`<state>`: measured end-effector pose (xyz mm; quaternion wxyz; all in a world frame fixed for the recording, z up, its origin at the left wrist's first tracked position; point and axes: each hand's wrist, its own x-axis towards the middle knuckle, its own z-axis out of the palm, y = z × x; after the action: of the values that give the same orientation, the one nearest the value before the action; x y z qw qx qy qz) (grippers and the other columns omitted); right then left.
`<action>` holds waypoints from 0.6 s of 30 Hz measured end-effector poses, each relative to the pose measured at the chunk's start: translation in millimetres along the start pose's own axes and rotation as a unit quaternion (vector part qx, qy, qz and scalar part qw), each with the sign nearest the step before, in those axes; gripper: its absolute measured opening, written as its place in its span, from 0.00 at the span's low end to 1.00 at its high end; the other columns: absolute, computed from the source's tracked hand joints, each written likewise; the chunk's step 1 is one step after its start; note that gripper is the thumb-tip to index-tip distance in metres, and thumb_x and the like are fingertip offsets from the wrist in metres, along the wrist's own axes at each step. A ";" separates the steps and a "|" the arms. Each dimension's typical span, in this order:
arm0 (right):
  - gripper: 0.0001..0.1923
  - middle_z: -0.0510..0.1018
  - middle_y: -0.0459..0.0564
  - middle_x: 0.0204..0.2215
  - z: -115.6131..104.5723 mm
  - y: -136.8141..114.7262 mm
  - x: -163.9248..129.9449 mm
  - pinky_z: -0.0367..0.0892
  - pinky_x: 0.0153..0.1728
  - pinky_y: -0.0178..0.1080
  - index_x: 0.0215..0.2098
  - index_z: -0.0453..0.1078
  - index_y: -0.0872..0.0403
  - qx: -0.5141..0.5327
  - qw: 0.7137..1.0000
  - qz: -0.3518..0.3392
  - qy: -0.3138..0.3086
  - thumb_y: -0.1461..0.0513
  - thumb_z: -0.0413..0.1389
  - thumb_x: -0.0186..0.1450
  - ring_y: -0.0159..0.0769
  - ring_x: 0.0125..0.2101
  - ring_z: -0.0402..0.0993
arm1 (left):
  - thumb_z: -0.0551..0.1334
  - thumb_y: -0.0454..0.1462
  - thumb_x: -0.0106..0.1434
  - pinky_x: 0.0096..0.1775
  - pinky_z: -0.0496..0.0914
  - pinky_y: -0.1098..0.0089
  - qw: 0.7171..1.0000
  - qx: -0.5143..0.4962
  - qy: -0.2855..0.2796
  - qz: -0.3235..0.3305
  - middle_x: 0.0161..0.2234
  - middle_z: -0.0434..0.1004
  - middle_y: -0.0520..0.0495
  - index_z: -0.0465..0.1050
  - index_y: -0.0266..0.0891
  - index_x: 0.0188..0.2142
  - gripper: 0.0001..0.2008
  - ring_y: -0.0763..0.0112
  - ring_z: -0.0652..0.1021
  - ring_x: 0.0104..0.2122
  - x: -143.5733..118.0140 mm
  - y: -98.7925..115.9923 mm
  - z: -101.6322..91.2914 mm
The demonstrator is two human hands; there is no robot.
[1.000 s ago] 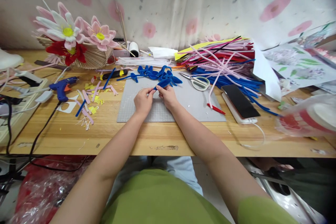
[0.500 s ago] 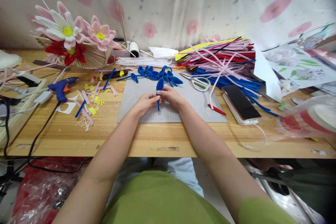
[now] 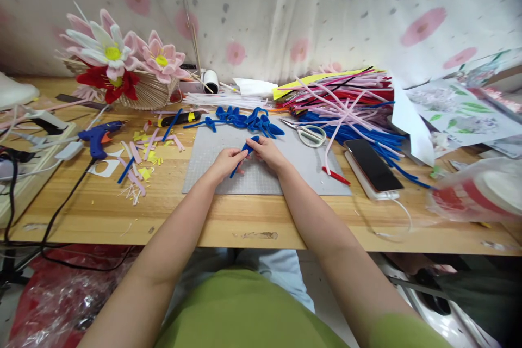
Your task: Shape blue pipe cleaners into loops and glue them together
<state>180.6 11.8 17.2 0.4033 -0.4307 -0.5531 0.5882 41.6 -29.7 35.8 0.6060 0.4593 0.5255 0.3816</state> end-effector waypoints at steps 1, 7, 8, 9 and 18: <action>0.23 0.53 0.36 0.11 -0.3 -0.2 0.1 0.43 0.14 0.30 0.20 0.58 0.54 0.018 1.000 0.005 -0.009 0.45 0.59 0.49 0.20 0.13 0.45 | 0.64 0.40 0.54 0.20 0.69 0.74 1.000 -0.001 -0.003 0.005 0.13 0.58 0.57 0.71 0.32 0.22 0.12 0.82 0.62 0.14 1.2 -0.4 0.0; 0.21 0.61 0.37 0.16 5.9 -2.4 -1.2 0.45 0.15 0.29 0.25 0.61 0.55 0.117 0.993 -0.007 -0.014 0.47 0.60 0.49 0.20 0.14 0.50 | 0.61 0.36 0.58 0.30 0.73 0.72 0.993 -0.099 0.057 0.029 0.20 0.71 0.51 0.72 0.31 0.29 0.08 0.79 0.72 0.20 7.7 -3.0 3.5; 0.21 0.61 0.38 0.16 7.5 -2.4 -1.9 0.47 0.15 0.29 0.24 0.61 0.55 0.110 0.994 -0.002 -0.011 0.48 0.60 0.49 0.20 0.15 0.51 | 0.61 0.35 0.58 0.32 0.73 0.71 0.992 -0.112 0.052 0.021 0.21 0.73 0.50 0.72 0.31 0.30 0.06 0.78 0.74 0.22 7.1 -3.0 4.7; 0.20 0.61 0.38 0.16 8.8 -2.2 -2.5 0.48 0.16 0.29 0.24 0.62 0.55 0.098 0.995 0.005 -0.010 0.48 0.61 0.49 0.21 0.15 0.52 | 0.61 0.33 0.57 0.34 0.73 0.71 0.992 -0.120 0.043 0.014 0.23 0.75 0.49 0.72 0.31 0.30 0.05 0.77 0.75 0.23 6.1 -2.9 5.9; 0.14 0.60 0.39 0.13 1.4 -2.1 2.7 0.47 0.20 0.31 0.14 0.62 0.57 -0.154 0.986 -0.058 0.018 0.58 0.58 0.50 0.23 0.18 0.53 | 0.61 0.27 0.56 0.29 0.71 0.71 0.995 -0.070 0.016 -0.064 0.19 0.74 0.46 0.70 0.29 0.24 0.05 0.74 0.76 0.20 0.6 0.6 9.7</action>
<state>178.4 14.1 19.2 0.3753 -0.4654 -0.6539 0.4637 51.3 -30.5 36.5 0.6513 0.3749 0.5352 0.3858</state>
